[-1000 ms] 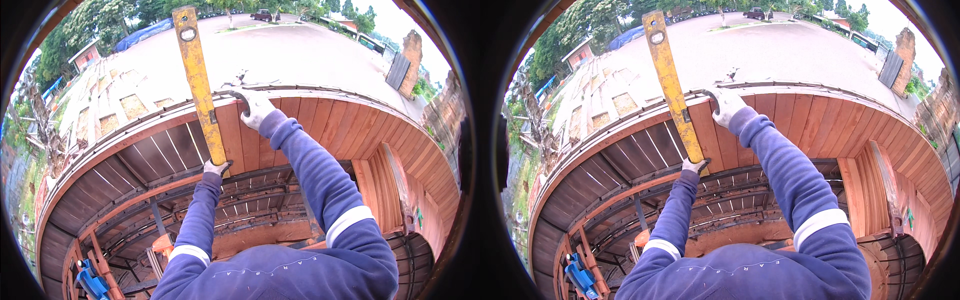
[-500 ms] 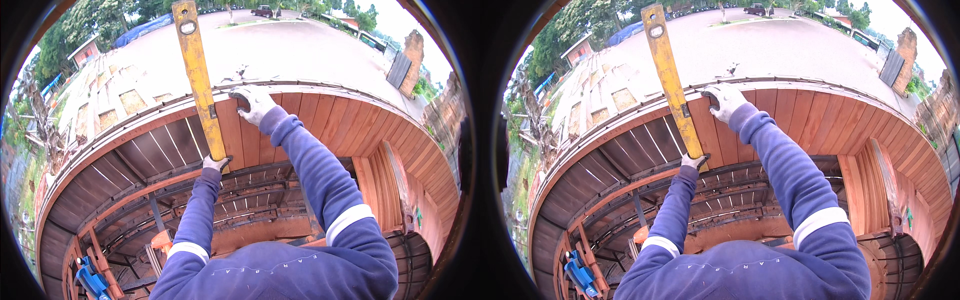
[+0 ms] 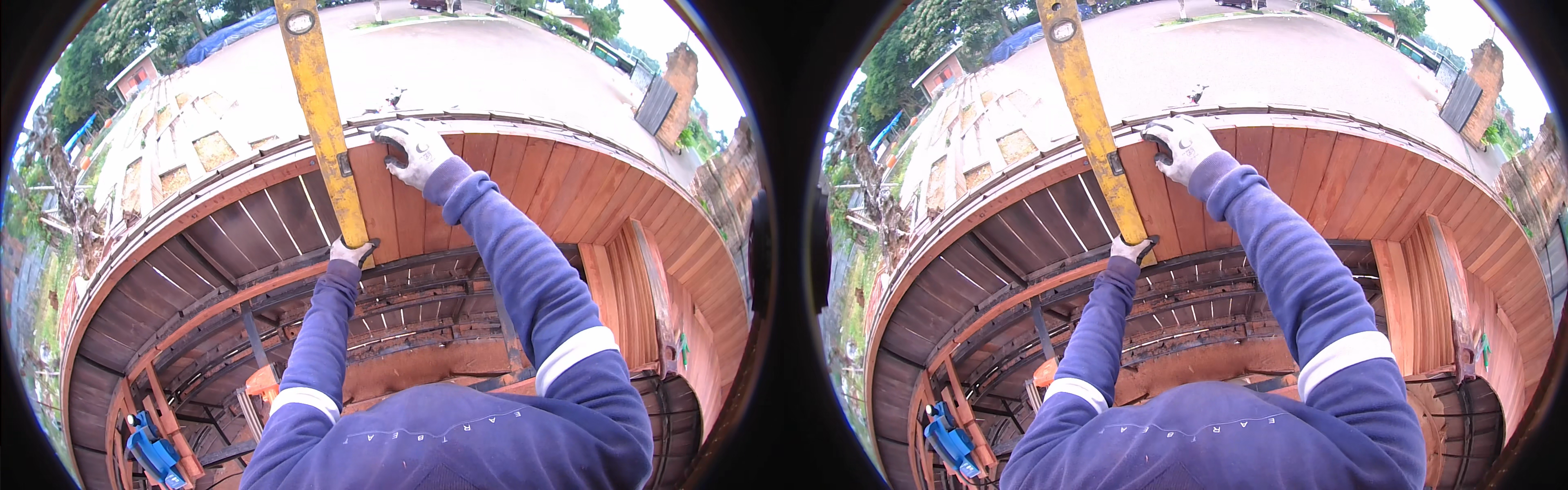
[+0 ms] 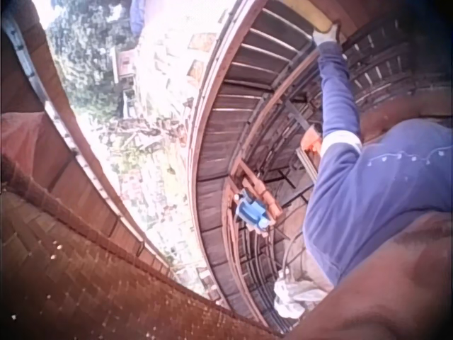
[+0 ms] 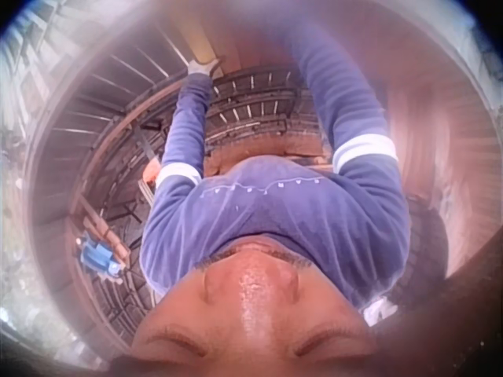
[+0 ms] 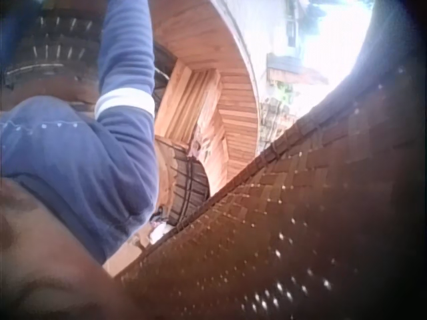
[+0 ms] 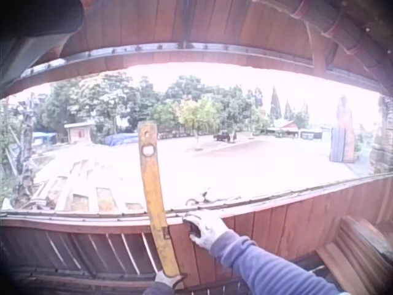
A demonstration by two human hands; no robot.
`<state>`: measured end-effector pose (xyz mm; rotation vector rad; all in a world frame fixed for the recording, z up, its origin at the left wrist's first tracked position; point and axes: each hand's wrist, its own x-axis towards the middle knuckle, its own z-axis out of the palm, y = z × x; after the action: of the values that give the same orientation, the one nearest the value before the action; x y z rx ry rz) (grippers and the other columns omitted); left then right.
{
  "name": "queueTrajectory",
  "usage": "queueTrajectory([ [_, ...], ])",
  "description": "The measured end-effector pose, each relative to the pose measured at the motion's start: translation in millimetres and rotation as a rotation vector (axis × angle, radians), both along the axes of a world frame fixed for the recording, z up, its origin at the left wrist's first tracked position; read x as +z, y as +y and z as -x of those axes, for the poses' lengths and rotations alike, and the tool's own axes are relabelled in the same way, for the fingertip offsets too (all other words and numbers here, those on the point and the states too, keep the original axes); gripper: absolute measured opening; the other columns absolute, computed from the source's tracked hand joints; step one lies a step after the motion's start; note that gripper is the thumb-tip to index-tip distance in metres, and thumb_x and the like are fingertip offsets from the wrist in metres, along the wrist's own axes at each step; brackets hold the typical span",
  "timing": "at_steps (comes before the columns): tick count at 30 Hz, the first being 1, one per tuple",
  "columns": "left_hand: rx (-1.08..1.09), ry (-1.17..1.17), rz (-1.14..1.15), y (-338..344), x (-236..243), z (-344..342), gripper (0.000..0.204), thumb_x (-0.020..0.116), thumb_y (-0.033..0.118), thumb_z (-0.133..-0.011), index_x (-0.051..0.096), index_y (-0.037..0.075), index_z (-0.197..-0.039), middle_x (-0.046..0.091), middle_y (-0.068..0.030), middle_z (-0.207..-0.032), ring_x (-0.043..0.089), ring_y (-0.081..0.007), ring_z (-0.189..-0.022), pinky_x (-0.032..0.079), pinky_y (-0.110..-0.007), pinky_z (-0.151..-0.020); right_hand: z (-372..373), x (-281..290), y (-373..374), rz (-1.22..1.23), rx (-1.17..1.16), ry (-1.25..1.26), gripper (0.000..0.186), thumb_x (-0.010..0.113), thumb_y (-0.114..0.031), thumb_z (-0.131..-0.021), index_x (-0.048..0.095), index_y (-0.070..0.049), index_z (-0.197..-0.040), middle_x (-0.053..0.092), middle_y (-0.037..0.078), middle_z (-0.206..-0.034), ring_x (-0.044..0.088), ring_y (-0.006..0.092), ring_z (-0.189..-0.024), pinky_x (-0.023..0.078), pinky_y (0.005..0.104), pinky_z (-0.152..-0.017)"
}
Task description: The person installs wooden planks onto a curved wooden structure. They use a yellow spirit level to check alignment and a nail gun to secure the planks in place.
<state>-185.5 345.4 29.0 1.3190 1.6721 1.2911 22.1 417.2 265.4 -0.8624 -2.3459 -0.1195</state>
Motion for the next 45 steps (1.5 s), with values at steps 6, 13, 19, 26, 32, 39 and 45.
queueTrajectory([
  [6,-0.017,0.046,-0.045,-5.3,8.7,-3.8,0.034,0.085,0.017,-0.074,0.07,0.0,-0.1,0.073,-0.0062,-0.09,0.069,-0.0156,-0.08,0.055,-0.031,-0.075,-2.8,-3.6,4.3,-0.029,0.019,0.005,0.044,0.07,-0.021,-0.084,0.06,-0.012,-0.125,0.06,0.012,-0.129,0.054,0.0313,-0.122,0.039,0.0419,-0.111],
  [13,-0.031,-0.03,-0.042,-1.7,-1.8,2.2,0.046,0.087,0.024,-0.071,0.069,-0.001,-0.106,0.074,-0.0103,-0.095,0.07,-0.0203,-0.086,0.055,-0.033,-0.08,-0.6,-4.5,5.4,-0.035,0.032,0.017,0.044,0.071,-0.02,-0.083,0.061,-0.011,-0.125,0.061,0.012,-0.129,0.053,0.0321,-0.123,0.039,0.0423,-0.111],
  [19,-0.037,-0.024,-0.061,-7.4,6.6,0.8,0.045,0.087,0.024,-0.072,0.069,0.0,-0.106,0.074,-0.0101,-0.095,0.07,-0.0204,-0.086,0.055,-0.033,-0.081,-0.8,-8.7,9.4,-0.063,0.032,0.023,0.046,0.072,-0.019,-0.082,0.061,-0.011,-0.126,0.061,0.012,-0.13,0.053,0.0321,-0.124,0.039,0.0427,-0.111],
  [26,-0.036,-0.051,-0.058,-1.9,-1.8,-2.6,0.045,0.087,0.024,-0.072,0.069,0.001,-0.106,0.074,-0.0097,-0.096,0.07,-0.0197,-0.086,0.055,-0.033,-0.08,-4.6,-9.7,8.5,-0.063,0.024,0.018,0.045,0.071,-0.018,-0.082,0.062,-0.012,-0.126,0.061,0.012,-0.129,0.053,0.0314,-0.124,0.039,0.0431,-0.111],
  [32,-0.06,-0.064,-0.047,4.0,-14.3,5.0,0.043,0.086,0.022,-0.073,0.069,0.001,-0.106,0.074,-0.0096,-0.096,0.07,-0.0196,-0.086,0.055,-0.033,-0.08,-5.1,-5.7,4.9,-0.037,0.057,0.043,0.045,0.071,-0.018,-0.082,0.062,-0.012,-0.126,0.062,0.012,-0.129,0.053,0.0308,-0.124,0.039,0.0428,-0.112],
  [39,-0.073,-0.083,-0.063,13.4,-32.8,13.4,0.044,0.087,0.022,-0.072,0.069,0.001,-0.106,0.074,-0.0098,-0.097,0.071,-0.0203,-0.087,0.055,-0.034,-0.081,-3.7,-4.0,6.0,-0.037,0.037,0.006,0.046,0.072,-0.021,-0.084,0.062,-0.013,-0.127,0.061,0.011,-0.131,0.052,0.0301,-0.127,0.036,0.0415,-0.114],
  [45,-0.04,-0.068,-0.037,4.2,-13.7,5.1,0.045,0.088,0.025,-0.072,0.069,0.0,-0.105,0.074,-0.01,-0.095,0.07,-0.0191,-0.086,0.055,-0.033,-0.08,-1.4,-2.1,1.6,-0.046,0.018,0.006,0.042,0.07,-0.018,-0.084,0.062,-0.013,-0.125,0.063,0.009,-0.129,0.054,0.0274,-0.126,0.036,0.0402,-0.114],
])
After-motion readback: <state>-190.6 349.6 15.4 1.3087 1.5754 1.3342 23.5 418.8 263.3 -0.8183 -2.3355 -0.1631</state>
